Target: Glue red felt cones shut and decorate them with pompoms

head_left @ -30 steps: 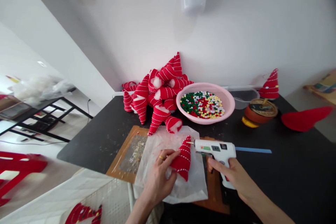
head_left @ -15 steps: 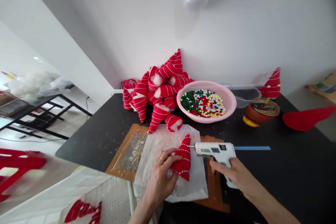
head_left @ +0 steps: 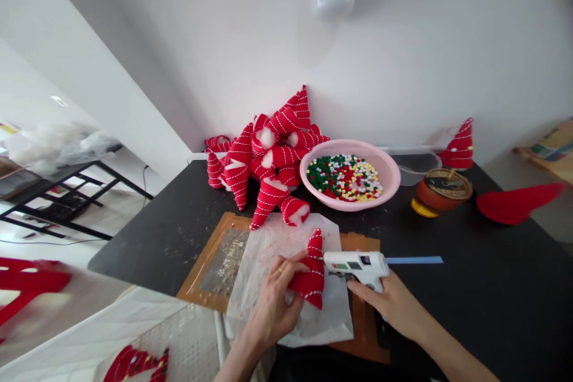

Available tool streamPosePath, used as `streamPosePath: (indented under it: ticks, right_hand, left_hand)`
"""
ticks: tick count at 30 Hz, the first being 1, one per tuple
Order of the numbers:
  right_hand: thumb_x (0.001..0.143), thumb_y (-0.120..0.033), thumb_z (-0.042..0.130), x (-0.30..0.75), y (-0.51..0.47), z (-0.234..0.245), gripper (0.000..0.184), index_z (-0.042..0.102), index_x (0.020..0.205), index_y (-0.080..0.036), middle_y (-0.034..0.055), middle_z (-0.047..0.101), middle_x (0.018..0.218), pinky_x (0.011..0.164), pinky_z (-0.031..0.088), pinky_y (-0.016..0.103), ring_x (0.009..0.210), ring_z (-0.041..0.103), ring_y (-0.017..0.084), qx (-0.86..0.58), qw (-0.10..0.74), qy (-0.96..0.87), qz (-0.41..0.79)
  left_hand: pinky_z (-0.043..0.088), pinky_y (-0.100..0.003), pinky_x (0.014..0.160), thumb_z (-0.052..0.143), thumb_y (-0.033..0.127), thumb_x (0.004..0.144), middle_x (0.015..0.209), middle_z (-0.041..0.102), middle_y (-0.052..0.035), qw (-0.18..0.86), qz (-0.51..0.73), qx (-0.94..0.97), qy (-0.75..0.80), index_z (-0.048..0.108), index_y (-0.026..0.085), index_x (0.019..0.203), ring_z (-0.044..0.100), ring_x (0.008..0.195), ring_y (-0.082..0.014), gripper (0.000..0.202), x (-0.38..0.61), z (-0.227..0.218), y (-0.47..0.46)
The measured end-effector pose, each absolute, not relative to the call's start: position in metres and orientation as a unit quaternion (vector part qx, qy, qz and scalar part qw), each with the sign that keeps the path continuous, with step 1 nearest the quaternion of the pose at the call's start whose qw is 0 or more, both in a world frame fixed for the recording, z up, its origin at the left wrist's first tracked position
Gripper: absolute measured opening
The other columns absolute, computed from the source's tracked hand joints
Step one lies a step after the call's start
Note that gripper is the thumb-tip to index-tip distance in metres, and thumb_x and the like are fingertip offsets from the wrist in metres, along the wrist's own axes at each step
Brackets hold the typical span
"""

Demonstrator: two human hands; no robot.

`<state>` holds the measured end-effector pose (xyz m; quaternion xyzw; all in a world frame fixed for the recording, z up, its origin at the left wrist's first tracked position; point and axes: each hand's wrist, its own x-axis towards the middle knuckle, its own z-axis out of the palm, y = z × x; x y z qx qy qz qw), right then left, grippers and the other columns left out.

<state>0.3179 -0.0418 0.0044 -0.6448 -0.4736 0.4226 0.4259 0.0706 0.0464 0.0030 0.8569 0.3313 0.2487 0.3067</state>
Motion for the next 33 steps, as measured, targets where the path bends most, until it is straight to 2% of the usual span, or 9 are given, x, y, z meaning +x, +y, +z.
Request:
streamPosePath:
  ticks: [5,11,14,21,30,33]
  right_hand:
    - [0.090,-0.043,0.067,0.320,-0.044,0.006,0.041,0.069,0.125,-0.021,0.0105,0.073,0.127,0.109,0.049,0.046,0.128,0.061,0.034,-0.635,0.405,-0.500,0.427]
    - [0.092,-0.040,0.066,0.321,-0.045,0.004,0.038,0.070,0.126,-0.022,0.0101,0.070,0.133,0.112,0.046,0.049,0.132,0.058,0.034,-0.635,0.398,-0.523,0.406]
    - [0.092,-0.040,0.067,0.322,-0.046,0.004,0.039,0.070,0.127,-0.023,0.0096,0.069,0.135,0.112,0.046,0.048,0.131,0.059,0.034,-0.635,0.401,-0.525,0.401]
    - [0.092,-0.039,0.066,0.320,-0.049,0.007,0.036,0.071,0.123,-0.022,0.0095,0.073,0.128,0.107,0.050,0.046,0.124,0.064,0.034,-0.642,0.400,-0.515,0.403]
    - [0.091,-0.043,0.065,0.322,-0.051,0.008,0.041,0.068,0.126,-0.021,0.0098,0.071,0.130,0.108,0.048,0.042,0.123,0.063,0.032,-0.641,0.393,-0.509,0.418]
    - [0.089,-0.046,0.067,0.321,-0.052,0.006,0.041,0.070,0.122,-0.022,0.0073,0.077,0.107,0.090,0.055,0.037,0.099,0.070,0.028,-0.656,0.400,-0.486,0.416]
  left_hand:
    - [0.053,-0.044,0.092,0.047,-0.001,0.060,0.140,0.063,-0.0082,0.312,0.239,0.859,0.327,0.061,0.024,0.111,0.061,0.105,-0.0264,0.058,0.070,0.005,0.048]
    - [0.053,-0.043,0.092,0.047,-0.001,0.061,0.139,0.063,-0.0083,0.317,0.234,0.863,0.316,0.057,0.024,0.106,0.062,0.106,-0.0263,0.052,0.071,0.008,0.049]
    - [0.052,-0.044,0.095,0.047,-0.001,0.063,0.141,0.060,-0.0092,0.319,0.229,0.864,0.315,0.056,0.024,0.109,0.062,0.109,-0.0266,0.053,0.071,0.009,0.049]
    - [0.045,-0.044,0.108,0.044,-0.003,0.062,0.141,0.059,-0.0080,0.325,0.227,0.871,0.291,0.051,0.025,0.125,0.057,0.124,-0.0256,0.069,0.070,0.007,0.051]
    - [0.044,-0.044,0.107,0.043,-0.004,0.064,0.136,0.060,-0.0058,0.329,0.207,0.879,0.277,0.049,0.025,0.125,0.054,0.122,-0.0250,0.067,0.068,0.000,0.052]
    - [0.045,-0.043,0.104,0.043,-0.004,0.062,0.134,0.061,-0.0048,0.321,0.200,0.885,0.272,0.049,0.026,0.124,0.055,0.119,-0.0248,0.069,0.068,0.000,0.052]
